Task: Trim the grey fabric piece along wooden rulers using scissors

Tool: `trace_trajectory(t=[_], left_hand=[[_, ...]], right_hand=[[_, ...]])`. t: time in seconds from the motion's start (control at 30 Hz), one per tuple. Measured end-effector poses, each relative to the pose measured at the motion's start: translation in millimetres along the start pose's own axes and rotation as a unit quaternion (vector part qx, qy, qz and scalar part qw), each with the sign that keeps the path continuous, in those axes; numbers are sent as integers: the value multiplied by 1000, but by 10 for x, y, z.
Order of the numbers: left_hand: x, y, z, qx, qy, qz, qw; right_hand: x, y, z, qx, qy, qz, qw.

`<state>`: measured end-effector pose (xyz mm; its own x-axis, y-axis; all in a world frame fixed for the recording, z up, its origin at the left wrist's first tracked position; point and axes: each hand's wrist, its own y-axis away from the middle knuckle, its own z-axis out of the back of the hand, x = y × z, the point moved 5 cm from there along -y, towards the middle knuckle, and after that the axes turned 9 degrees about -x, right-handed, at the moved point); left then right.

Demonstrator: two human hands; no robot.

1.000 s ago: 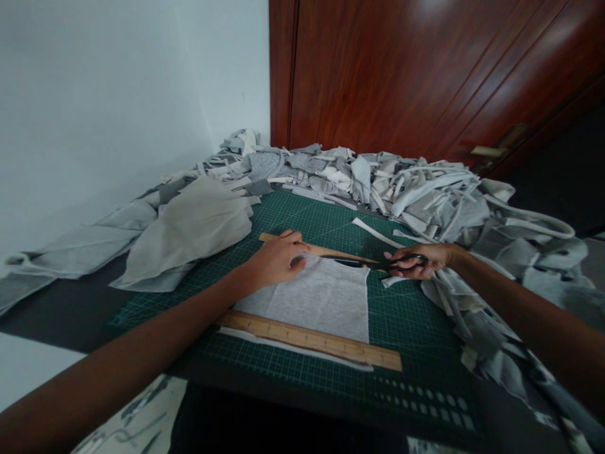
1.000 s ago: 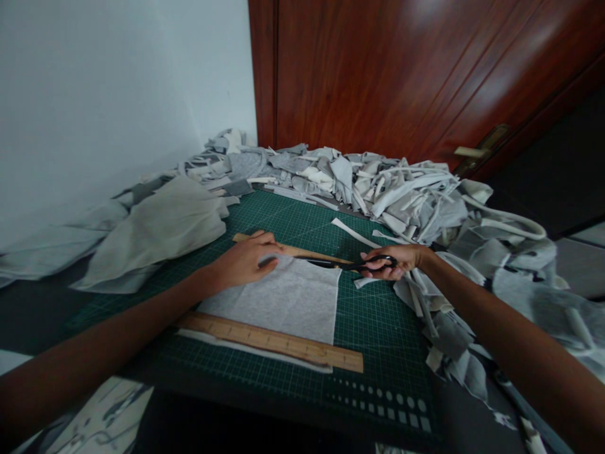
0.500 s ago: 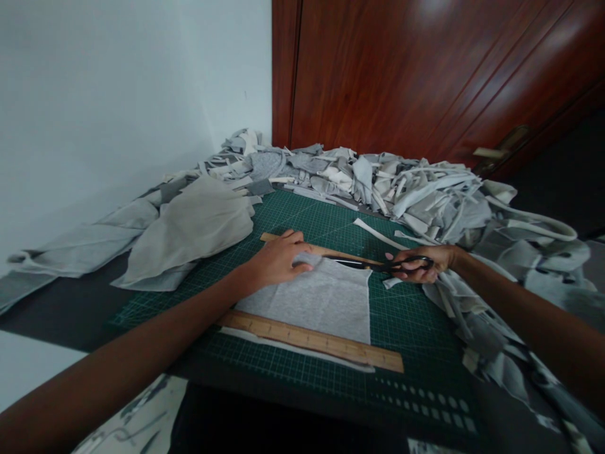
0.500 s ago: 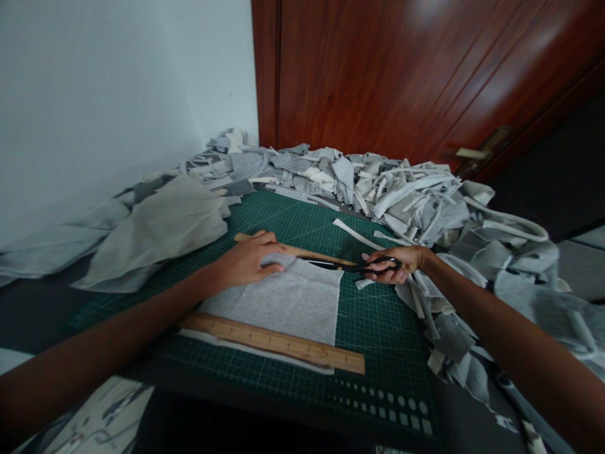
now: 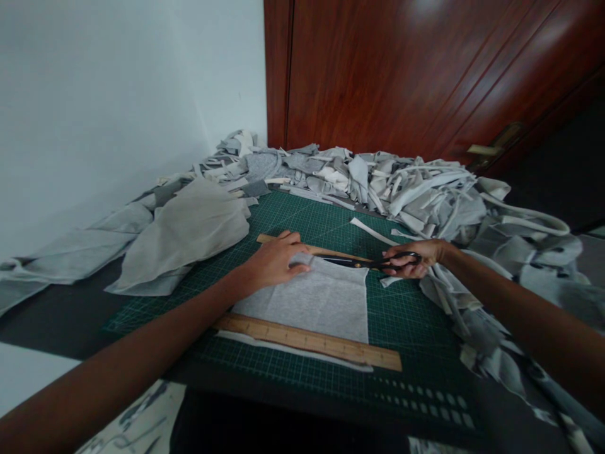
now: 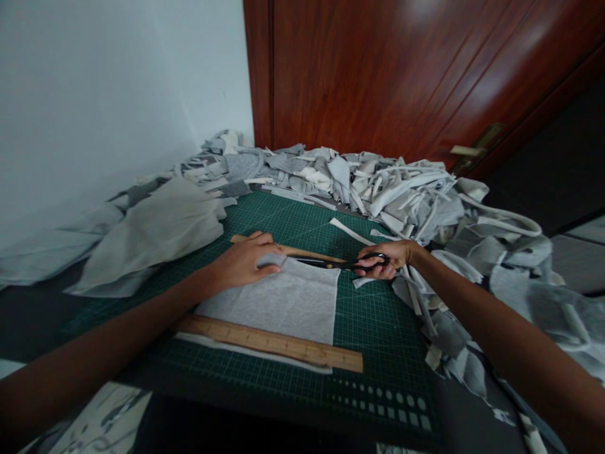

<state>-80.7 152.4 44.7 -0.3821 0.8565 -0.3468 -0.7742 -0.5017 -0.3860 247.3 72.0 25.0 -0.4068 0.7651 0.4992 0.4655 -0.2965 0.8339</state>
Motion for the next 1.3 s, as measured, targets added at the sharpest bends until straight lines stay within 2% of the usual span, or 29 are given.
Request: trace_trajectory(t=[0.1, 0.67, 0.77, 1.07, 1.3], left_hand=[[-12, -5, 11, 2, 0, 2, 1000], [-21, -7, 21, 4, -3, 6, 1000], [-20, -3, 18, 5, -7, 6, 1000], [31, 10, 15, 0, 16, -9, 1000], [61, 19, 18, -2, 21, -17, 1000]], right_hand=[[14, 3, -17, -6, 5, 10, 1000], [78, -54, -76, 49, 18, 66, 996], [98, -51, -83, 39, 30, 76, 996], [151, 26, -100, 0, 38, 46, 998], [152, -22, -126, 37, 25, 54, 998]])
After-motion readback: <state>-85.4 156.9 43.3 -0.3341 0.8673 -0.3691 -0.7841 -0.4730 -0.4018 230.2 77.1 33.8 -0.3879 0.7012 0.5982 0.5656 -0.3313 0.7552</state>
